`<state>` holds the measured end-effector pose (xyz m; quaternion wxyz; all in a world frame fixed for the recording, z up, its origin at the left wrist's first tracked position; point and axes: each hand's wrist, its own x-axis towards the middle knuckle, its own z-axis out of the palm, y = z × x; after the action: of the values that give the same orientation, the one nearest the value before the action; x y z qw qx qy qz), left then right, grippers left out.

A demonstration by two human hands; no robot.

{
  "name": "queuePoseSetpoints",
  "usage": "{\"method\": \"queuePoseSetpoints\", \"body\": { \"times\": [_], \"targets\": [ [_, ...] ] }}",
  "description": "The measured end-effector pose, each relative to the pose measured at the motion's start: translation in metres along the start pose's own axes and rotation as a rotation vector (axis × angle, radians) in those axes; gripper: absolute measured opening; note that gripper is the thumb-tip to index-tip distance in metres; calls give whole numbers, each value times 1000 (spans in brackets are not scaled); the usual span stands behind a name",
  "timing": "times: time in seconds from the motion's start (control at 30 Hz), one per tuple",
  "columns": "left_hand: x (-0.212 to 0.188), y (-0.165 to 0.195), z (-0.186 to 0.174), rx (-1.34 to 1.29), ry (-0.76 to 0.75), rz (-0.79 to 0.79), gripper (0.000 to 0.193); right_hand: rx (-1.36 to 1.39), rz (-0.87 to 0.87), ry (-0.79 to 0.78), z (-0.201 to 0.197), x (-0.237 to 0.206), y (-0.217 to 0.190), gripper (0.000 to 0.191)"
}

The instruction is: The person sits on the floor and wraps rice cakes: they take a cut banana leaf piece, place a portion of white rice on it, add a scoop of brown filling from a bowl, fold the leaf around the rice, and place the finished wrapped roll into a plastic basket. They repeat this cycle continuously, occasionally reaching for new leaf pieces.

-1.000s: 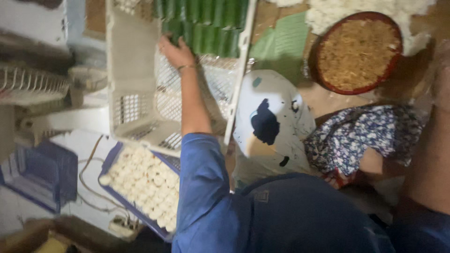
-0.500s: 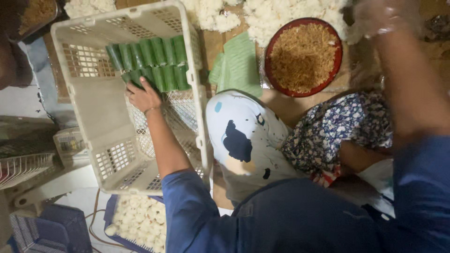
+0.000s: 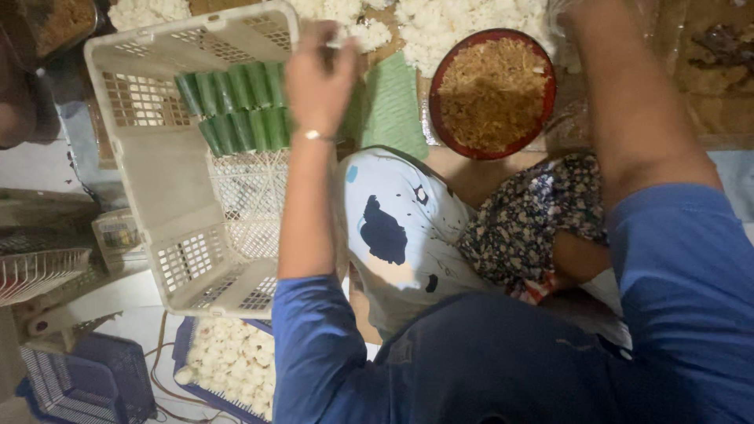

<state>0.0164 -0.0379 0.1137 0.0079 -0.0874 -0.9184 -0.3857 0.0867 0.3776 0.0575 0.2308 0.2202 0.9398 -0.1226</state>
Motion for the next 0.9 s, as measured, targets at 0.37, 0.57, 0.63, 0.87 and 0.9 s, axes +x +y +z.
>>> {"method": "queuePoseSetpoints", "body": {
  "times": [0.37,0.57,0.63,0.87,0.9],
  "targets": [
    [12,-31,117,666,-369,-146,76,352,-103,122,-1,-80,39,34],
    [18,-53,123,616,-128,-10,29,154,-202,159,33,-76,19,17],
    [19,-56,118,506,-124,3,20,218,-75,120,38,-55,13,43],
    [13,-28,96,309,335,262,17,-237,-263,311,33,-37,7,48],
    [11,-18,92,227,327,210,14,-272,-227,254,32,-40,6,55]
  ]
}}
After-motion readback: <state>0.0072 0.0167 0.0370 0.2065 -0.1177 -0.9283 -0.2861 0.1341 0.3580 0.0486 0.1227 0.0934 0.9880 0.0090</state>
